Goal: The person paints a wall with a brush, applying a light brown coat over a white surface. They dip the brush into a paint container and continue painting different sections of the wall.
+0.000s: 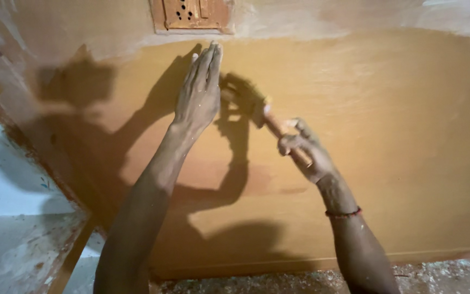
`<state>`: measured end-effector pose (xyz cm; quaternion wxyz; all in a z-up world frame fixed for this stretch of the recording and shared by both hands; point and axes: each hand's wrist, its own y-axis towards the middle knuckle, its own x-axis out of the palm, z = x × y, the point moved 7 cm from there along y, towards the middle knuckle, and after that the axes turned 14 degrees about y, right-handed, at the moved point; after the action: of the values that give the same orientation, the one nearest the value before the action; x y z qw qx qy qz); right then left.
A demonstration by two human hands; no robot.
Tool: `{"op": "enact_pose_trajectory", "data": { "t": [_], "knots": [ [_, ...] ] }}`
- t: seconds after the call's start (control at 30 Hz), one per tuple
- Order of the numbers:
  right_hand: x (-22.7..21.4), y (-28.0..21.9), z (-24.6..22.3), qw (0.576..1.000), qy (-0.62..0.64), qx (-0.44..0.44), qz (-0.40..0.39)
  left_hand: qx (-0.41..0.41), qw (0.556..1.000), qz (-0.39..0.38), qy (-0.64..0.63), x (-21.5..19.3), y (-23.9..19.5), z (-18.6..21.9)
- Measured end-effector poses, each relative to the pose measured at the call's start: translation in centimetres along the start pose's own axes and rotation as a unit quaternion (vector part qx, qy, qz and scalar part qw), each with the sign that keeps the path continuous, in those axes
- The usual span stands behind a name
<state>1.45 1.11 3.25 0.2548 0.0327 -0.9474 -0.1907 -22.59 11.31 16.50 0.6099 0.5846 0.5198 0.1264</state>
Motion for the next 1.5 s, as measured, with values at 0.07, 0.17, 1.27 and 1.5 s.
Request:
{"op": "enact_pose_trajectory", "data": {
  "t": [0.07, 0.17, 1.27, 1.5],
  "knots": [
    [-2.1, 0.6, -2.9, 0.996, 0.061, -0.047, 0.039, 0.000, 1.000, 0.006, -0.017, 0.3, 0.7, 0.1],
    [-5.0, -1.3, -8.5, 0.975, 0.074, -0.211, -0.007, 0.010, 1.000, 0.023, -0.006, 1.1, 1.5, 0.4],
    [-18.3, -7.6, -19.5, 0.908, -0.081, -0.333, 0.240, 0.021, 0.997, -0.020, 0.068, 4.5, 4.0, 3.7],
    [-12.8, -2.9, -13.4, 0.955, -0.199, -0.160, 0.153, 0.002, 0.998, -0.012, 0.064, 3.4, 4.5, 4.3]
  ]
}}
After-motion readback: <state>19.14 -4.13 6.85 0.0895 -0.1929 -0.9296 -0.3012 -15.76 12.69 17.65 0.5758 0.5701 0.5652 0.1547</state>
